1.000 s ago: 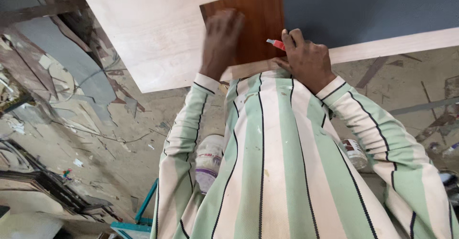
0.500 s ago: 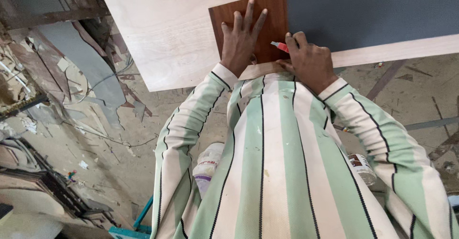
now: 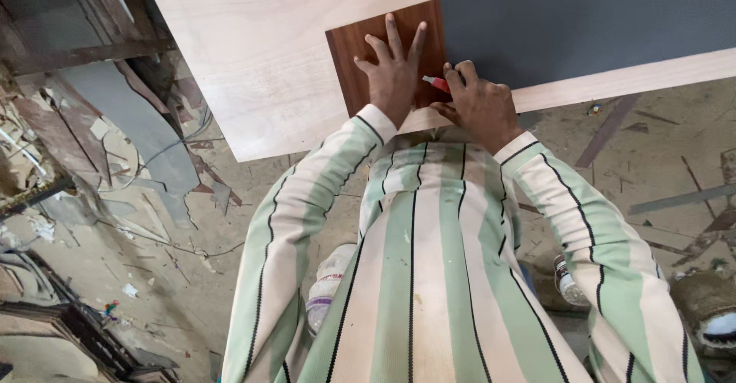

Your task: The person uses a red utility knife to cut a dark sheet of material on a light wooden workbench. They repeatedly position a brown rectangular template on the sheet, trace its edges with the knife, and remove the cut pieces. The process is repeated multiple times to produce several identical cutouts.

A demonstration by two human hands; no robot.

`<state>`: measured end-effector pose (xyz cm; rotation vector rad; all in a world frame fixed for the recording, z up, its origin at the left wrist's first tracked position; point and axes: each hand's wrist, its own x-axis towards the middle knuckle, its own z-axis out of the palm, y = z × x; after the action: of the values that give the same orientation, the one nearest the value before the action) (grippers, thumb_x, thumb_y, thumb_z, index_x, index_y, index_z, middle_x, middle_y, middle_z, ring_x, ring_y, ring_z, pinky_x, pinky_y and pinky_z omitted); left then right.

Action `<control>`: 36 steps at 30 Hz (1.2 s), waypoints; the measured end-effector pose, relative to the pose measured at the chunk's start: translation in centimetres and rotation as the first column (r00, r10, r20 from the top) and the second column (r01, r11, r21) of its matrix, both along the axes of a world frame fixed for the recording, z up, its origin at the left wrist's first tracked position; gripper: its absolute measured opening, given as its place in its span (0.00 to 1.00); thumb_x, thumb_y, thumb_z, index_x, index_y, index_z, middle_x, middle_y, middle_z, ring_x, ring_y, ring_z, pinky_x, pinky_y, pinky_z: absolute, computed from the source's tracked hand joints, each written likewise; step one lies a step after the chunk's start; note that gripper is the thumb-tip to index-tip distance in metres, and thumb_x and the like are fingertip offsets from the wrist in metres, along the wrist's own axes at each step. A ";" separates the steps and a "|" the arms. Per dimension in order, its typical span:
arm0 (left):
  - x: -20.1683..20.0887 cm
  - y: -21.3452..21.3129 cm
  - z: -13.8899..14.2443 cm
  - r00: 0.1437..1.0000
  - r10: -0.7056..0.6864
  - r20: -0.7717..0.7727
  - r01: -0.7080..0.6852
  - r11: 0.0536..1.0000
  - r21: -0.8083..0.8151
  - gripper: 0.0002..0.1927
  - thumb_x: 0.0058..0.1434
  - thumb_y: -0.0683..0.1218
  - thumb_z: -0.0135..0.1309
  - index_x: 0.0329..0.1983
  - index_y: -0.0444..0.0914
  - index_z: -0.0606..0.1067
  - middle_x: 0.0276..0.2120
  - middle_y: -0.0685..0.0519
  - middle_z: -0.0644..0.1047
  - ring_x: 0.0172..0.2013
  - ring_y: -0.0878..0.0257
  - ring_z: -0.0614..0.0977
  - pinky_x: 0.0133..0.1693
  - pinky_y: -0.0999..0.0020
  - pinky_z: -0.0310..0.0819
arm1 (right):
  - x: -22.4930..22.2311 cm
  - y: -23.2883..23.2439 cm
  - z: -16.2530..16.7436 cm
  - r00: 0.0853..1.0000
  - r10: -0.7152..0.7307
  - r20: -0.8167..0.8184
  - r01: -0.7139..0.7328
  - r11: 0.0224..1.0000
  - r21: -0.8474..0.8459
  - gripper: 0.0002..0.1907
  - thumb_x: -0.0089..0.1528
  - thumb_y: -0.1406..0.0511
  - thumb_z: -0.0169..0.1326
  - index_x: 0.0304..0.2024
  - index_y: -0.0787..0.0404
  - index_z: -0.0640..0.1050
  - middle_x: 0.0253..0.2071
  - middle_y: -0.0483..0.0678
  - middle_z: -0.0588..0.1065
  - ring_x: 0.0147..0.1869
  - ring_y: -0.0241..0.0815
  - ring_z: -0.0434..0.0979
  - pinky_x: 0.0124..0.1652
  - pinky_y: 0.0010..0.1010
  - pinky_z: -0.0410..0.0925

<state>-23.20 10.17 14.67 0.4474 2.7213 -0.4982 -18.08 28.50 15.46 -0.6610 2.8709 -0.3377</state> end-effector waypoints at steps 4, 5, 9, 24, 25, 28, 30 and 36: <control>-0.4 0.7 0.7 0.999 0.050 0.011 -0.048 0.993 -0.110 0.51 0.67 0.50 0.56 0.79 0.53 0.33 0.75 0.31 0.42 0.63 0.27 0.67 0.47 0.31 0.79 | 0.4 -0.7 0.7 1.000 0.007 -0.029 -0.007 1.000 -0.014 0.36 0.68 0.40 0.53 0.61 0.62 0.75 0.49 0.48 0.72 0.30 0.42 0.81 0.26 0.32 0.73; -0.5 0.7 1.1 0.998 0.057 -0.014 -0.058 0.992 -0.111 0.51 0.67 0.52 0.56 0.79 0.53 0.32 0.74 0.31 0.42 0.62 0.26 0.67 0.46 0.31 0.79 | 0.5 -0.9 0.9 1.000 0.006 -0.023 -0.007 1.000 -0.029 0.36 0.67 0.41 0.54 0.62 0.62 0.75 0.49 0.49 0.72 0.29 0.43 0.80 0.26 0.32 0.73; -1.4 0.3 4.3 0.985 0.137 0.101 -0.129 0.988 -0.085 0.56 0.64 0.67 0.54 0.80 0.52 0.31 0.76 0.30 0.41 0.64 0.22 0.64 0.48 0.26 0.75 | 0.4 -2.1 1.5 1.000 0.013 -0.013 -0.013 0.999 -0.034 0.33 0.66 0.44 0.57 0.63 0.60 0.76 0.49 0.50 0.73 0.28 0.47 0.79 0.26 0.35 0.73; -1.8 -7.0 10.8 0.926 0.337 0.171 -0.358 0.926 0.115 0.43 0.74 0.56 0.44 0.80 0.61 0.29 0.80 0.44 0.32 0.72 0.15 0.42 0.59 0.09 0.45 | 0.3 -5.7 3.3 0.845 -0.241 0.477 0.494 0.695 -0.523 0.27 0.75 0.52 0.44 0.65 0.65 0.75 0.54 0.54 0.76 0.56 0.44 0.75 0.56 0.39 0.67; -1.5 -6.7 10.4 0.916 0.402 -0.004 -0.391 0.893 0.223 0.39 0.75 0.54 0.41 0.79 0.64 0.33 0.80 0.44 0.34 0.73 0.16 0.44 0.58 0.06 0.46 | 0.5 -5.7 3.7 0.791 -0.208 0.575 0.585 0.534 -0.611 0.25 0.76 0.55 0.41 0.64 0.67 0.74 0.58 0.52 0.77 0.59 0.42 0.74 0.60 0.33 0.64; 0.1 -5.2 7.6 0.930 0.366 -0.020 -0.348 0.898 0.268 0.45 0.71 0.50 0.47 0.78 0.63 0.31 0.78 0.43 0.32 0.73 0.17 0.46 0.58 0.10 0.55 | 1.1 -6.6 4.8 0.595 -0.370 0.713 0.779 0.485 -0.399 0.18 0.74 0.58 0.43 0.55 0.61 0.78 0.38 0.49 0.74 0.35 0.40 0.66 0.37 0.33 0.63; 0.5 -4.8 6.4 0.941 0.315 0.123 -0.334 0.923 0.191 0.50 0.69 0.47 0.52 0.78 0.62 0.30 0.77 0.39 0.29 0.71 0.15 0.44 0.57 0.13 0.58 | 0.4 -7.7 5.3 0.735 -0.390 0.554 0.674 0.510 -0.535 0.15 0.73 0.60 0.44 0.53 0.63 0.75 0.34 0.47 0.75 0.33 0.36 0.74 0.34 0.31 0.67; 1.8 -3.9 3.8 0.945 0.296 0.140 -0.319 0.928 0.190 0.54 0.67 0.43 0.54 0.78 0.61 0.29 0.75 0.37 0.26 0.70 0.14 0.41 0.57 0.14 0.60 | -2.1 -10.6 4.9 0.754 -0.553 0.355 0.656 0.603 -0.455 0.13 0.76 0.59 0.45 0.47 0.62 0.73 0.27 0.53 0.75 0.28 0.50 0.78 0.29 0.42 0.68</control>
<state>-21.42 6.31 18.47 0.0866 2.6771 -0.0984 -20.14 17.89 20.38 0.3446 2.7027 -1.2989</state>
